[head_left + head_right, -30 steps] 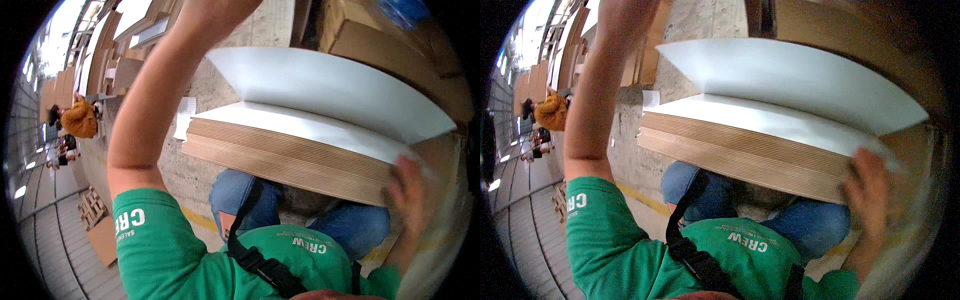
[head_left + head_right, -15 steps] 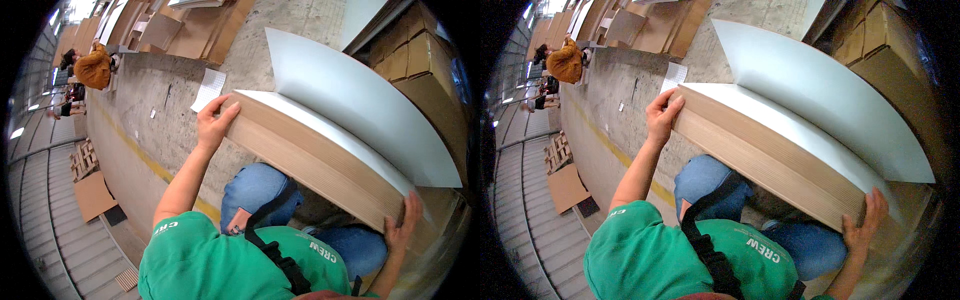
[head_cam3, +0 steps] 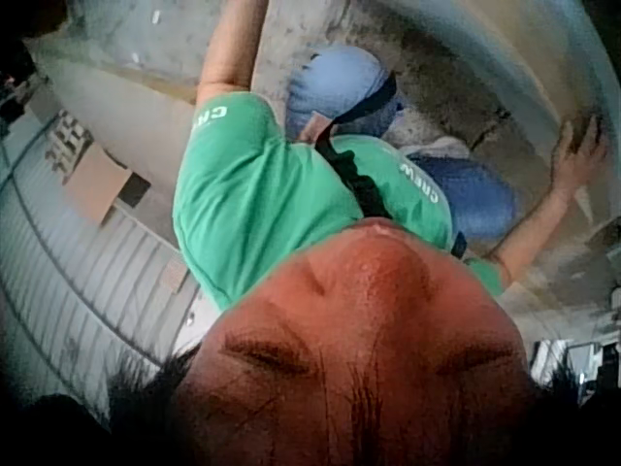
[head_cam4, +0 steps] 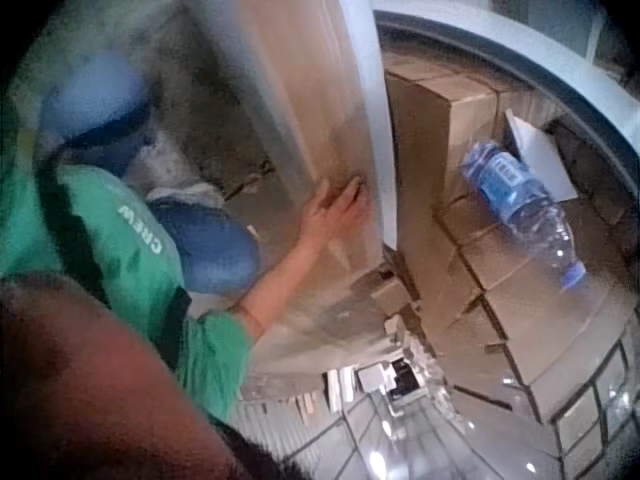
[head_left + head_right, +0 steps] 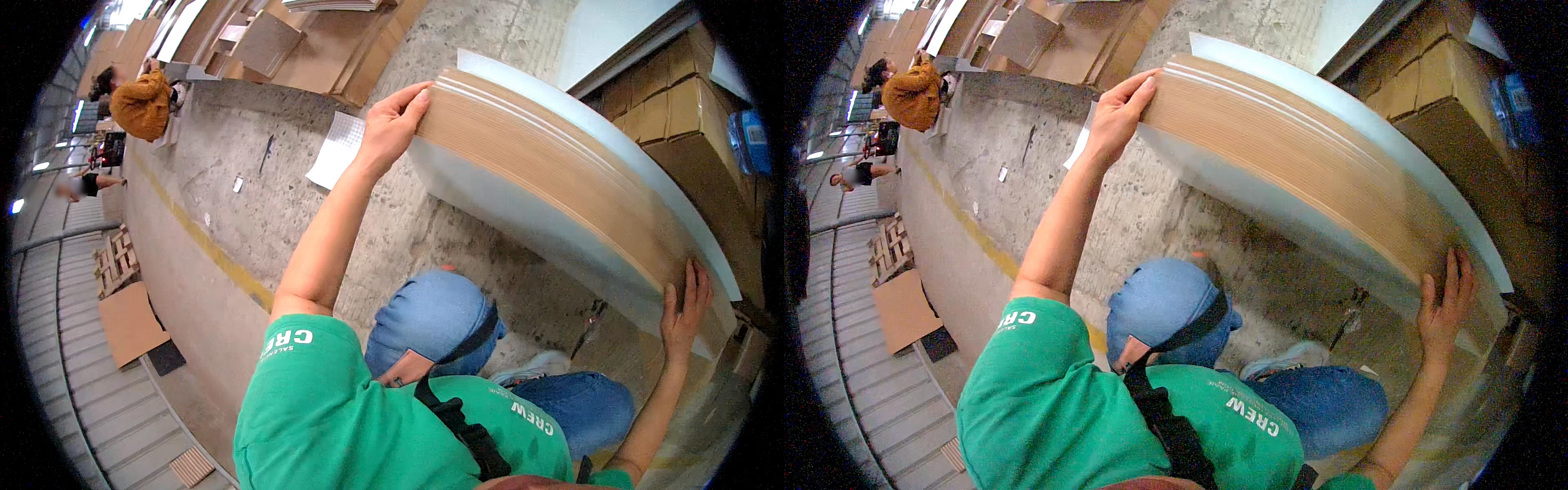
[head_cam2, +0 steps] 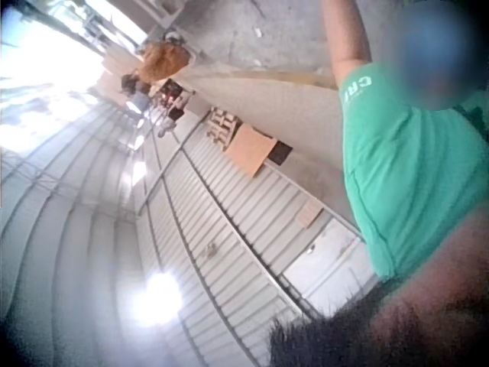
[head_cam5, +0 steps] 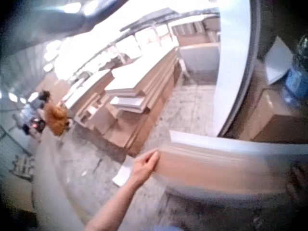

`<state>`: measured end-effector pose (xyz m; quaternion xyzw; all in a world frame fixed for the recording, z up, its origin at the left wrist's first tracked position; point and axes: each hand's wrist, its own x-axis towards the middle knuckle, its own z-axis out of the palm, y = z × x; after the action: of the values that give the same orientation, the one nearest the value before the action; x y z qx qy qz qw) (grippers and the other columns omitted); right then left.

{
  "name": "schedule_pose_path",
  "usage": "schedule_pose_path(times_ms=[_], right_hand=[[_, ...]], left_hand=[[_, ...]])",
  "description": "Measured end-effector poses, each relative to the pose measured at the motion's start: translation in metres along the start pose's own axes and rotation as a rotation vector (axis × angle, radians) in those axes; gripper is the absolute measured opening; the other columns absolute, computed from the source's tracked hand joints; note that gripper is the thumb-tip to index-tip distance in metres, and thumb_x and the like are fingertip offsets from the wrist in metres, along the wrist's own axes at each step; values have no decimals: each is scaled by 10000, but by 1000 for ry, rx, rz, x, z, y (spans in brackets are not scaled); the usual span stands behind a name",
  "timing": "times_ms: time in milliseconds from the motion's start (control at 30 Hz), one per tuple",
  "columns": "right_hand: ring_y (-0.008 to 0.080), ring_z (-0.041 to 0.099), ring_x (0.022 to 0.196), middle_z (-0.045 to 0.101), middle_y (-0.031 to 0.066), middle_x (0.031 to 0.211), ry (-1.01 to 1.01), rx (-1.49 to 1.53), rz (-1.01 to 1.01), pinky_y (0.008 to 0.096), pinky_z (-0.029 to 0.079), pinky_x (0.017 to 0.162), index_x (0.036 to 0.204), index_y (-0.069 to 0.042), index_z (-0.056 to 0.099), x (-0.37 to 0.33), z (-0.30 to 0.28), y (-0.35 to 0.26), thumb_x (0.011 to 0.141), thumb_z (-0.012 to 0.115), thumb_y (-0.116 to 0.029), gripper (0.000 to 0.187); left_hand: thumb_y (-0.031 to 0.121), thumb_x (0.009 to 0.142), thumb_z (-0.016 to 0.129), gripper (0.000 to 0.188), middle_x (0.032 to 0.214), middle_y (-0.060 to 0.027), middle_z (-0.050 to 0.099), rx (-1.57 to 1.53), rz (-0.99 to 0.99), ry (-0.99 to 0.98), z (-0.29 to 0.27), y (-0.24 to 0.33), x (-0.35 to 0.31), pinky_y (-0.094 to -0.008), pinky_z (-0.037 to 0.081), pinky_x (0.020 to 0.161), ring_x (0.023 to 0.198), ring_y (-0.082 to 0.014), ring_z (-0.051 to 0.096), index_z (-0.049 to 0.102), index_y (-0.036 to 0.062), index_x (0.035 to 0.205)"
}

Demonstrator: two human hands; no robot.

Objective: The person kneels on the floor and repeatedly places small white paper sheets between individual white boards in a stack. They then lift the stack, move it to a nearby pile, and repeat the process with another stack of boards.

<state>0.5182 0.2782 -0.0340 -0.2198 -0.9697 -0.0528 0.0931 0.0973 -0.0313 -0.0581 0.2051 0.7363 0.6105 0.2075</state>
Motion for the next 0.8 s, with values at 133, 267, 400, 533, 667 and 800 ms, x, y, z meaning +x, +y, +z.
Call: schedule_pose_path(times_ms=[133,267,400,533,667,800], right_hand=[[328,372,1178,427,162,1263,-19,-14,-28,462,237,1006,1204,-92,492,18,5,-7,845,536,-217,383],[334,377,1173,440,173,1247,-18,110,-98,459,246,998,1167,-87,522,47,-4,-38,836,549,-199,350],[343,373,1174,432,177,1252,-4,180,-18,458,249,994,1174,-80,509,64,7,-50,828,552,-194,367],[361,350,1184,378,185,1293,-23,121,-10,474,233,996,1230,-66,444,58,34,-41,813,568,-224,462],[375,310,1207,324,191,1328,-55,94,-6,487,209,1001,1275,-58,375,61,37,-46,793,590,-285,574],[371,286,1226,322,189,1333,-80,109,31,479,193,1013,1280,-60,370,60,34,-48,788,592,-310,594]], left_hand=[[222,898,486,332,1104,-41,567,-71,-29,-63,6,-6,20,-239,381,868,1001,-109,500,535,29,1164],[276,897,475,366,1110,-26,557,-141,-47,-60,13,-10,42,-257,336,902,1040,-122,465,529,39,1171],[312,896,466,376,1079,-3,559,-328,-185,20,13,-21,37,-270,316,903,1048,-117,441,538,54,1160],[252,854,578,257,883,-28,620,-373,-147,216,11,-37,18,-234,427,707,768,-96,541,630,23,958],[175,794,663,168,763,-22,620,-362,-107,344,13,-33,22,-222,437,626,672,-76,534,660,11,833],[145,781,672,146,798,-31,615,-328,-93,372,15,-31,19,-213,429,630,707,-78,531,665,6,825]])
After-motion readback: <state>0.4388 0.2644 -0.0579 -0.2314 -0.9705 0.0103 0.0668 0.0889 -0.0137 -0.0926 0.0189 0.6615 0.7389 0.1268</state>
